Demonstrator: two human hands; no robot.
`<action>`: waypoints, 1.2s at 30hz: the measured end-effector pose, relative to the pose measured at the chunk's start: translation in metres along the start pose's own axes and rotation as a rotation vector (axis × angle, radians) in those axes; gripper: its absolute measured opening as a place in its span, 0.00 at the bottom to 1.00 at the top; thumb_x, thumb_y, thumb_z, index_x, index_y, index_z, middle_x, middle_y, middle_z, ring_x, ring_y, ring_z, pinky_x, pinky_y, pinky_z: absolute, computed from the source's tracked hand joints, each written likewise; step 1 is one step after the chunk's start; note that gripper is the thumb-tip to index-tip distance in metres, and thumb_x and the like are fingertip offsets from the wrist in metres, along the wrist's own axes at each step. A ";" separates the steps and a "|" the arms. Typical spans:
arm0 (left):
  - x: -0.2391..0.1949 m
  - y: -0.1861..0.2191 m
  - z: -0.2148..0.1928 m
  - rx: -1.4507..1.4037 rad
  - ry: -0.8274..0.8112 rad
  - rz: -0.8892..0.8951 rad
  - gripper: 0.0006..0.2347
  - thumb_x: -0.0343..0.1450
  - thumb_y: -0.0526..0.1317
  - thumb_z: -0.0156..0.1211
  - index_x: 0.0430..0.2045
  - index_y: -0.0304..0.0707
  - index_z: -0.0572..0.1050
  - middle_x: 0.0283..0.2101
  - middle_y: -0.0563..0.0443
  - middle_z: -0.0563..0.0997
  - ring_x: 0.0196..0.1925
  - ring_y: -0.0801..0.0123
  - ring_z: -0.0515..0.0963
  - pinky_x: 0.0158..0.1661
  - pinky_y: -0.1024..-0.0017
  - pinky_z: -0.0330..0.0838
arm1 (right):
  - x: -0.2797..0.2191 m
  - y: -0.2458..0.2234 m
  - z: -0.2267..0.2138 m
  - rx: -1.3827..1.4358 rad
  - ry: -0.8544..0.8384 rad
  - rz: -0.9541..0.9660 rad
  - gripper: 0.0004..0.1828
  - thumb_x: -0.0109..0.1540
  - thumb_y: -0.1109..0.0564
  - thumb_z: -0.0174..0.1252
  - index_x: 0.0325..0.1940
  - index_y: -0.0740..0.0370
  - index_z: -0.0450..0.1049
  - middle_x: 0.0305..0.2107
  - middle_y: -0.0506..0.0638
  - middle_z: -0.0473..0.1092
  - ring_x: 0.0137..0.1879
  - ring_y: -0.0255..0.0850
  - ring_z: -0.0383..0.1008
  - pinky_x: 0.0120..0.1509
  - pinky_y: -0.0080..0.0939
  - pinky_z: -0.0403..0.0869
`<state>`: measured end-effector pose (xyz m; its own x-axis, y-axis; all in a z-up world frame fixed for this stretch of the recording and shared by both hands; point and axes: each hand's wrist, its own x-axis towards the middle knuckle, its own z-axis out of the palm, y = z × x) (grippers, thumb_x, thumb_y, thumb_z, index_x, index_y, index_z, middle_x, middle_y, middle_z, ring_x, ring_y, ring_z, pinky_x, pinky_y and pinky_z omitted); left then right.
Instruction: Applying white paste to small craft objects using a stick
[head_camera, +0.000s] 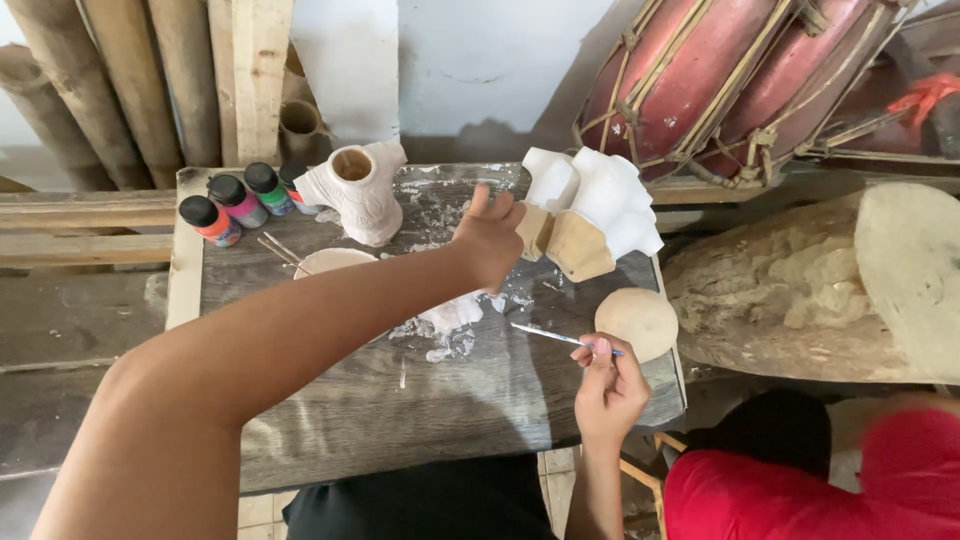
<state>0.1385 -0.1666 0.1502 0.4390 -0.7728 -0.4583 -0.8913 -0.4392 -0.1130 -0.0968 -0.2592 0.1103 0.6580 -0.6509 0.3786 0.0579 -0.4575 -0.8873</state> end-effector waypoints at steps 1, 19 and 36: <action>0.003 0.002 0.003 -0.004 -0.001 0.001 0.18 0.59 0.59 0.75 0.36 0.56 0.84 0.67 0.47 0.56 0.70 0.47 0.48 0.65 0.37 0.35 | -0.001 0.001 -0.001 -0.003 -0.002 0.002 0.13 0.73 0.61 0.47 0.40 0.70 0.74 0.33 0.54 0.74 0.33 0.37 0.75 0.40 0.34 0.75; -0.028 -0.015 -0.028 -0.042 -0.025 0.028 0.05 0.68 0.39 0.59 0.33 0.42 0.81 0.77 0.35 0.44 0.79 0.45 0.34 0.66 0.30 0.25 | 0.001 -0.006 -0.002 -0.022 -0.006 -0.012 0.12 0.73 0.60 0.48 0.41 0.69 0.74 0.34 0.53 0.75 0.32 0.38 0.76 0.40 0.35 0.76; -0.080 -0.042 0.010 0.082 0.559 -0.146 0.02 0.58 0.37 0.64 0.17 0.50 0.80 0.65 0.47 0.58 0.63 0.46 0.55 0.58 0.37 0.47 | -0.001 -0.022 0.001 0.010 -0.019 -0.088 0.13 0.73 0.59 0.48 0.41 0.71 0.73 0.33 0.55 0.75 0.32 0.40 0.77 0.39 0.35 0.77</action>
<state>0.1392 -0.0815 0.1825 0.5319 -0.8409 0.1000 -0.8128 -0.5401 -0.2180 -0.0974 -0.2480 0.1290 0.6640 -0.5972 0.4499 0.1230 -0.5063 -0.8535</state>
